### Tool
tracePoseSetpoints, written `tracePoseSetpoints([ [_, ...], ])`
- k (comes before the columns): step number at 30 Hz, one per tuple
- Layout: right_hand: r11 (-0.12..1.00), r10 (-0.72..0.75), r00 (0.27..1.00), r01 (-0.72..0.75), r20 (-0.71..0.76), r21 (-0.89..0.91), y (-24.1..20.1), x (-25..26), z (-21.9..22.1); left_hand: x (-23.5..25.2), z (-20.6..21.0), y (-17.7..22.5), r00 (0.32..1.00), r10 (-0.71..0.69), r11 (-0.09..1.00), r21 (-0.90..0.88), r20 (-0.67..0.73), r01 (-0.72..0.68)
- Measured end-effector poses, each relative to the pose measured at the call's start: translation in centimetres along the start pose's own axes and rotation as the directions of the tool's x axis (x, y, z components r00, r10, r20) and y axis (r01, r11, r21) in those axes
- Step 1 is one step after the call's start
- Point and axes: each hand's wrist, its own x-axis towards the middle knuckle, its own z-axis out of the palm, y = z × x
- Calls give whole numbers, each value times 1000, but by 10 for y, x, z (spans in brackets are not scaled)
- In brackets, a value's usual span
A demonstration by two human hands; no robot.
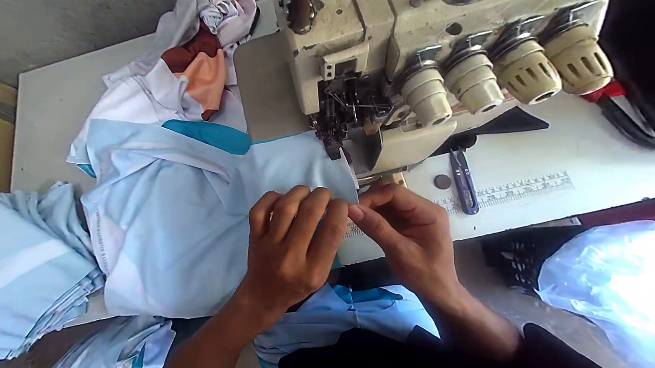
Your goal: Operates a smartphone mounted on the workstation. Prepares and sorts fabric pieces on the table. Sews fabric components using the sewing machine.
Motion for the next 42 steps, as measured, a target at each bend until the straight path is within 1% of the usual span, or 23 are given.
tracePoseSetpoints([
  [2, 998, -42, 997, 45, 64, -46, -6, 7, -6, 0, -1, 2, 996, -56, 998, -43, -67, 53],
  [4, 987, -114, 985, 128, 133, -101, -13, 18, -15, 3, -3, 2, 977, -178, 974, -161, -119, 158],
  [6, 949, -203, 961, 241, 190, -204, -20, 31, -20, 5, -8, -1, 941, -322, 907, -318, -101, 276],
  [8, 887, -260, 927, 339, 269, -313, -27, 45, -20, 8, -11, -7, 910, -412, 820, -453, -44, 350],
  [9, 862, -261, 912, 367, 316, -350, -30, 52, -20, 8, -12, -10, 898, -439, 783, -499, -20, 372],
  [11, 841, -239, 889, 391, 391, -375, -32, 62, -18, 10, -12, -14, 885, -465, 732, -562, 2, 386],
  [13, 843, -228, 882, 391, 413, -369, -31, 69, -17, 12, -12, -16, 881, -473, 707, -589, 18, 392],
  [18, 912, -168, 906, 292, 389, -288, -25, 71, -15, 15, -13, -18, 868, -491, 679, -590, 76, 436],
  [22, 934, -176, 907, 277, 382, -228, -23, 71, -15, 17, -14, -20, 863, -493, 654, -607, 111, 451],
  [25, 926, -203, 897, 306, 393, -220, -23, 72, -16, 18, -16, -23, 864, -483, 620, -641, 142, 452],
  [28, 860, -289, 858, 428, 426, -278, -26, 70, -14, 18, -18, -22, 870, -469, 600, -667, 152, 441],
  [32, 699, -432, 769, 616, 471, -363, -29, 64, -12, 17, -19, -16, 882, -454, 621, -665, 125, 414],
  [35, 586, -509, 706, 704, 492, -402, -24, 57, -15, 14, -18, -11, 901, -420, 672, -631, 106, 388],
  [37, 535, -567, 679, 734, 467, -418, -15, 49, -17, 10, -12, -10, 928, -368, 732, -598, 56, 327],
  [39, 531, -612, 692, 719, 383, -449, -2, 39, -16, 6, -2, -13, 963, -269, 829, -507, 7, 235],
  [41, 585, -625, 735, 664, 263, -466, 10, 28, -13, 3, 6, -17, 990, -140, 925, -358, -10, 127],
  [42, 623, -606, 765, 627, 219, -467, 14, 22, -12, 1, 8, -19, 996, -86, 947, -314, -33, 71],
])
